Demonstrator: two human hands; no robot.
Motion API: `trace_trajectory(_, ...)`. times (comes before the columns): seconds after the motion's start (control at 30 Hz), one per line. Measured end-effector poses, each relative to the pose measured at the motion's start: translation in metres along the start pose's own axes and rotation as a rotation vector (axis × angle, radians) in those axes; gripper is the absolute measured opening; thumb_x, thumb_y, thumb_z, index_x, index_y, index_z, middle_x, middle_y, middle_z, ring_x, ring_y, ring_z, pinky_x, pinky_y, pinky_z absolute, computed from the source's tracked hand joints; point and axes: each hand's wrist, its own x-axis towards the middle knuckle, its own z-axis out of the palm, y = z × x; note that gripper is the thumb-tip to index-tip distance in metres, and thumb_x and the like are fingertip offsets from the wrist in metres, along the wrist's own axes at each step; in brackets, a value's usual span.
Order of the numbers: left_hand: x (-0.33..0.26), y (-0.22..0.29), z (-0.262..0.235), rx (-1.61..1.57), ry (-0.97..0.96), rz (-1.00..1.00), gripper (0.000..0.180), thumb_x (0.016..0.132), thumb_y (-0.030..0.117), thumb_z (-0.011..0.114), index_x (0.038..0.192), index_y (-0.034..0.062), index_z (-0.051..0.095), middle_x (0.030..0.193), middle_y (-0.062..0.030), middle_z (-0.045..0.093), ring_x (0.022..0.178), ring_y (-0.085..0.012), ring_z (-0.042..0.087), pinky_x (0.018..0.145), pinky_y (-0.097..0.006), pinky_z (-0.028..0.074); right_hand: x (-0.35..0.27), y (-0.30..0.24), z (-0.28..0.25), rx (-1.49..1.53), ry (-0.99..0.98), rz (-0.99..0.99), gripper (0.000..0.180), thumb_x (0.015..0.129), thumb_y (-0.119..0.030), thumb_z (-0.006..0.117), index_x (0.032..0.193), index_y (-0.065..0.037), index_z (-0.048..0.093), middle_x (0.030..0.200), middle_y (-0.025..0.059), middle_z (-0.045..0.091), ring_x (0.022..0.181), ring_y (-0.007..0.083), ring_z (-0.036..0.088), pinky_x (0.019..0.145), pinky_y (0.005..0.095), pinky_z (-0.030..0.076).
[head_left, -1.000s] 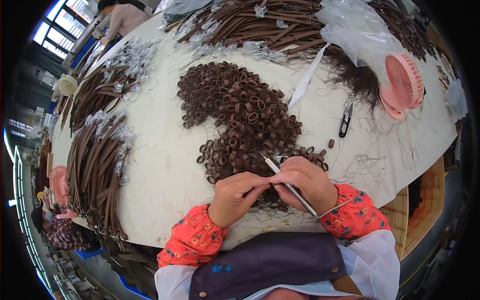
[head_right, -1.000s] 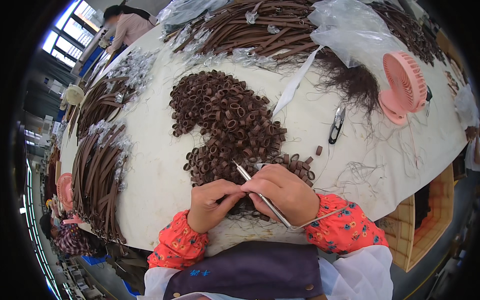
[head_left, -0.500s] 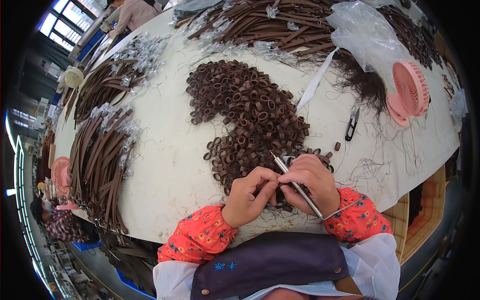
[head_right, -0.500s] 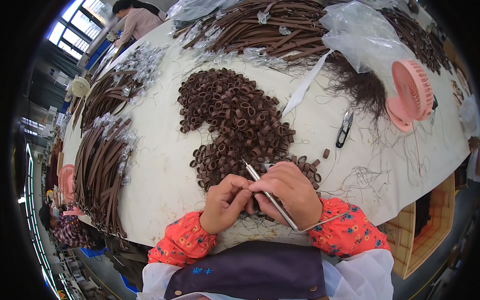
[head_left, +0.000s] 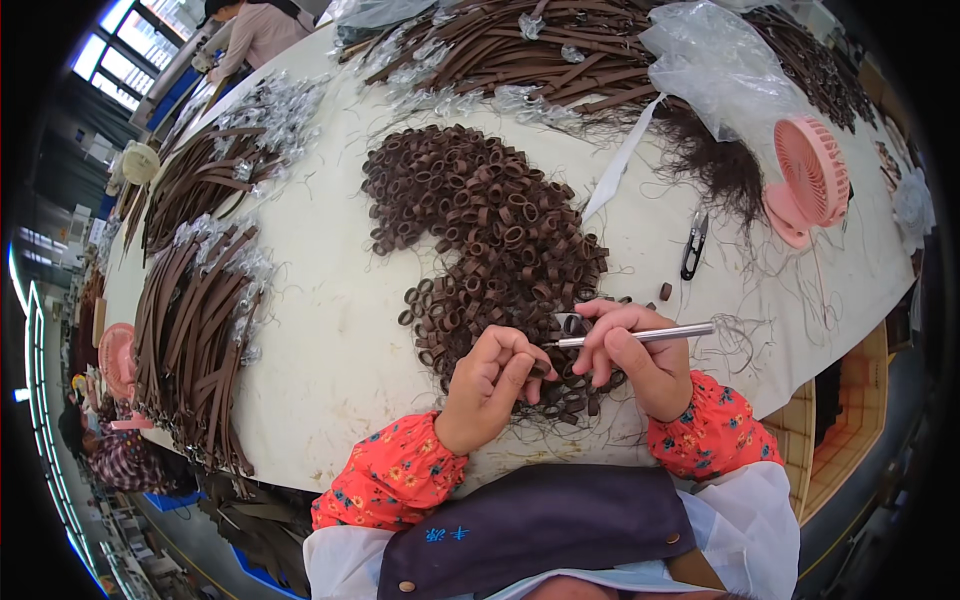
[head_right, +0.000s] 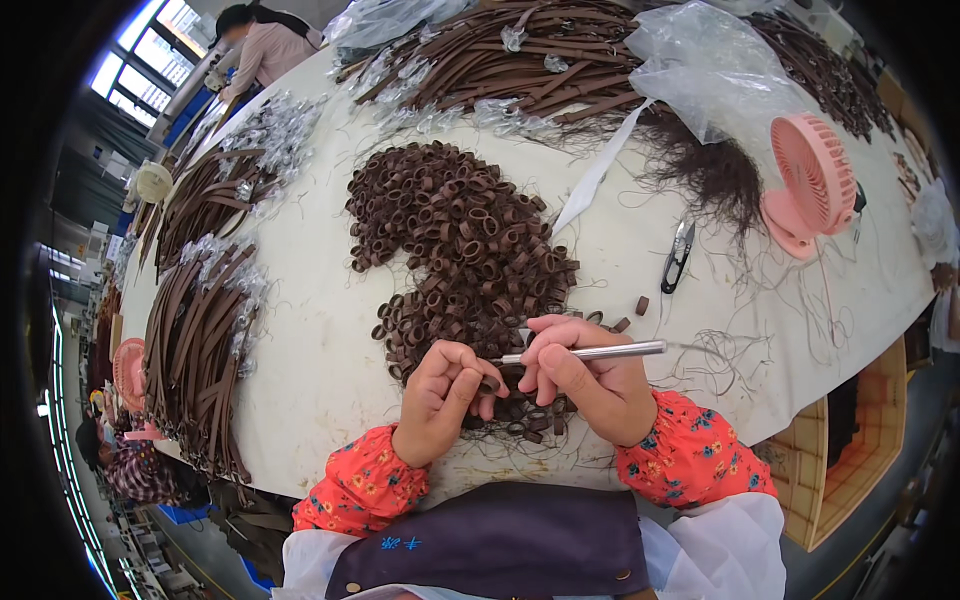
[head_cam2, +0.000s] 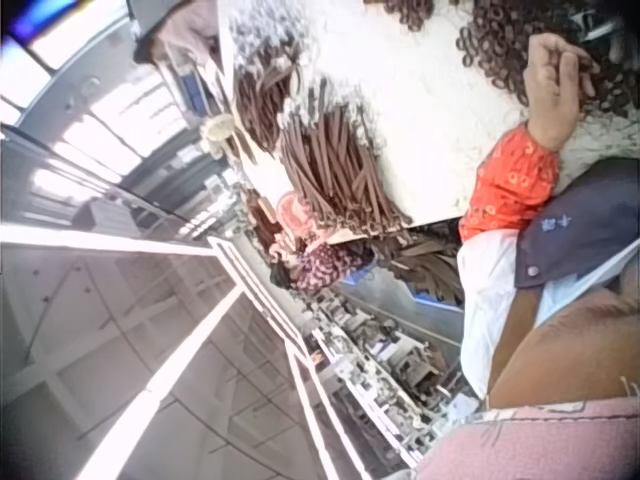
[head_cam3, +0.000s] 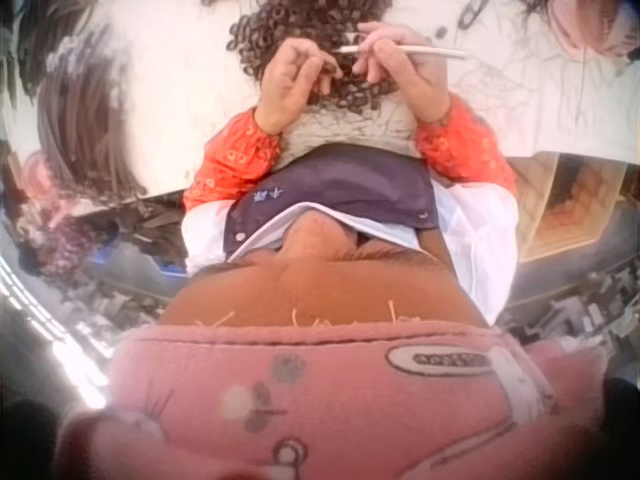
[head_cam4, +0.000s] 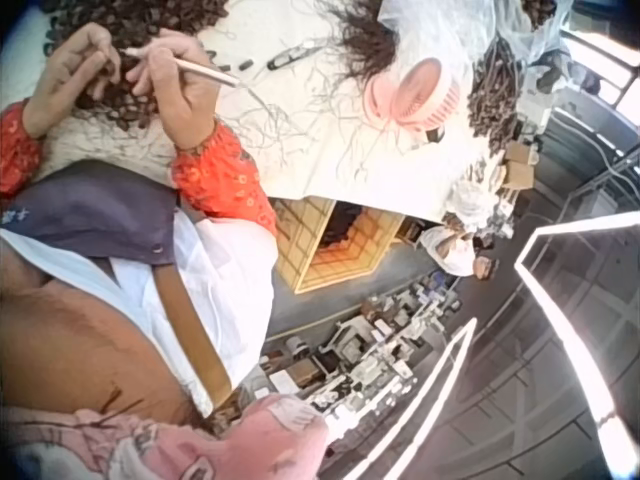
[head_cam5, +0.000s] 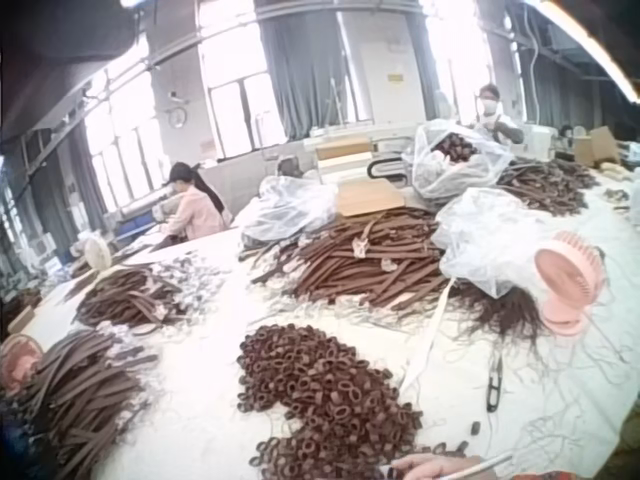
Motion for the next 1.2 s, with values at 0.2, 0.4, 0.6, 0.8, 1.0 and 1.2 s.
trace_trajectory(0.2, -0.001, 0.002, 0.001, 0.007, 0.015, -0.020, 0.008, 0.101, 0.008, 0.043, 0.105, 0.0008, 0.045, 0.091, -0.0112, 0.066, 0.066, -0.0077, 0.055, 0.060, -0.021, 0.045, 0.001, -0.002, 0.000, 0.063, -0.039, 0.059, 0.022, 0.100, -0.019, 0.046, 0.097, -0.003, 0.060, 0.063, -0.0013, 0.059, 0.072, 0.0107, 0.063, 0.106, 0.0405, 0.033)
trace_trajectory(0.4, -0.001, -0.003, 0.001, 0.019, 0.015, -0.005, 0.008, 0.101, 0.008, 0.043, 0.104, 0.0011, 0.046, 0.089, -0.0103, 0.066, 0.065, -0.0073, 0.056, 0.060, -0.020, 0.044, 0.001, 0.001, 0.001, 0.048, -0.068, 0.056, 0.023, 0.100, -0.020, 0.046, 0.096, -0.003, 0.060, 0.062, -0.0016, 0.058, 0.071, 0.0106, 0.062, 0.105, 0.0403, 0.034)
trace_trajectory(0.6, -0.002, -0.003, 0.000, 0.026, 0.014, -0.010, 0.009, 0.101, 0.009, 0.043, 0.105, 0.0014, 0.046, 0.089, -0.0099, 0.066, 0.065, -0.0070, 0.056, 0.059, -0.020, 0.044, 0.002, 0.001, 0.000, 0.016, -0.079, 0.060, 0.023, 0.101, -0.021, 0.045, 0.096, -0.003, 0.060, 0.062, -0.0015, 0.058, 0.071, 0.0107, 0.062, 0.105, 0.0405, 0.034)
trace_trajectory(0.8, -0.002, 0.000, 0.002, 0.026, 0.050, -0.001, 0.009, 0.101, 0.009, 0.044, 0.104, 0.0013, 0.047, 0.089, -0.0096, 0.066, 0.066, -0.0069, 0.056, 0.060, -0.020, 0.045, 0.001, 0.001, 0.002, 0.023, -0.009, 0.031, 0.017, 0.098, -0.018, 0.050, 0.099, -0.004, 0.060, 0.064, -0.0009, 0.058, 0.069, 0.0118, 0.062, 0.103, 0.0396, 0.037)
trace_trajectory(1.0, -0.002, -0.003, 0.003, 0.070, 0.059, 0.018, 0.011, 0.100, 0.006, 0.047, 0.108, -0.0004, 0.048, 0.093, -0.0093, 0.067, 0.072, -0.0081, 0.060, 0.063, -0.021, 0.048, 0.010, 0.004, 0.012, -0.670, -0.030, -0.363, 0.036, 0.074, -0.005, 0.074, 0.106, -0.008, 0.058, 0.088, 0.0055, 0.064, 0.078, 0.0261, 0.062, 0.082, 0.0397, 0.046)
trace_trajectory(1.2, 0.002, 0.001, 0.005, -0.069, 0.030, -0.048, 0.017, 0.097, 0.004, 0.053, 0.113, -0.0029, 0.055, 0.094, -0.0080, 0.068, 0.074, -0.0078, 0.061, 0.066, -0.021, 0.050, 0.009, 0.008, 0.011, -0.710, 0.015, -0.430, 0.036, 0.069, 0.001, 0.071, 0.102, -0.008, 0.057, 0.086, 0.0063, 0.064, 0.077, 0.0276, 0.061, 0.077, 0.0392, 0.048)
